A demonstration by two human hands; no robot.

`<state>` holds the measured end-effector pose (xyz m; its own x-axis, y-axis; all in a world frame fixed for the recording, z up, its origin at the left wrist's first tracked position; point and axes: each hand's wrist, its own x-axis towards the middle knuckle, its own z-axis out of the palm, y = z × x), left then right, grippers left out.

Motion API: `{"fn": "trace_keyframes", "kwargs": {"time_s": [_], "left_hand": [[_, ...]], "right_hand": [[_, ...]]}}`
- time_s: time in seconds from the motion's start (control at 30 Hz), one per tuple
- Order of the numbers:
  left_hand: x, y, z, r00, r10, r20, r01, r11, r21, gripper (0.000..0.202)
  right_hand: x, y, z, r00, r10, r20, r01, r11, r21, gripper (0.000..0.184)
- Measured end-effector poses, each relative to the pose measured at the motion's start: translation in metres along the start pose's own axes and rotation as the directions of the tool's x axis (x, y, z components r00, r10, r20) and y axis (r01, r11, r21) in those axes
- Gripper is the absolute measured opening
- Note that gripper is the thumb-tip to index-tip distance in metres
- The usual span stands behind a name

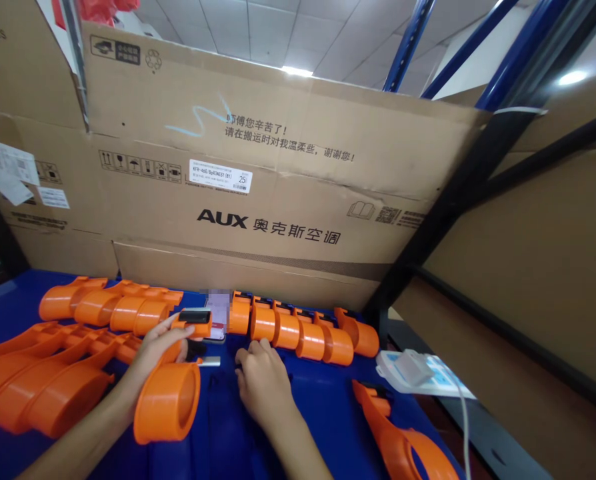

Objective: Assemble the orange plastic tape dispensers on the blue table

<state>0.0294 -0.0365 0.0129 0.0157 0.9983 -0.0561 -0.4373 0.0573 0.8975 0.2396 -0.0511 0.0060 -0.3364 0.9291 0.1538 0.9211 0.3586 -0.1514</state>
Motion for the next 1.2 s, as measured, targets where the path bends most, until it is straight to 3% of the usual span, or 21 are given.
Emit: {"fn": "trace_keyframes", "kwargs": {"time_s": [0.2,0.4,0.53,0.77,0.93,1.2], "left_hand": [[0.003,-0.005,-0.002,1.000,-0.007,0.009,0.007,1.000,0.003,0.038],[0.007,-0.009,-0.005,1.000,-0.021,0.015,0.020,0.999,0.025,0.036],[0.008,-0.009,-0.005,0.999,-0.010,0.046,0.009,0.999,0.033,0.033],[0.005,-0.004,0.001,0.999,-0.008,0.048,0.007,1.000,0.023,0.040],[0.005,-0.003,0.001,0.999,-0.017,0.044,0.016,0.999,0.031,0.042],[0.004,-0.005,0.001,0.999,0.007,0.051,-0.011,0.998,0.062,0.044]], "right_hand": [[0.000,0.005,0.001,0.997,-0.067,-0.045,0.070,0.996,0.063,0.012],[0.001,0.007,0.001,0.997,-0.008,-0.075,0.015,0.996,0.089,0.011],[0.000,0.008,-0.001,0.998,0.021,-0.058,-0.015,0.995,0.097,0.015],[-0.002,0.011,-0.001,0.999,-0.016,-0.052,0.029,0.965,0.260,0.024],[-0.004,0.016,0.002,0.997,0.048,-0.066,-0.036,0.985,0.168,0.024],[-0.008,0.010,0.003,1.000,0.013,0.004,-0.013,0.982,0.186,0.028]]}}
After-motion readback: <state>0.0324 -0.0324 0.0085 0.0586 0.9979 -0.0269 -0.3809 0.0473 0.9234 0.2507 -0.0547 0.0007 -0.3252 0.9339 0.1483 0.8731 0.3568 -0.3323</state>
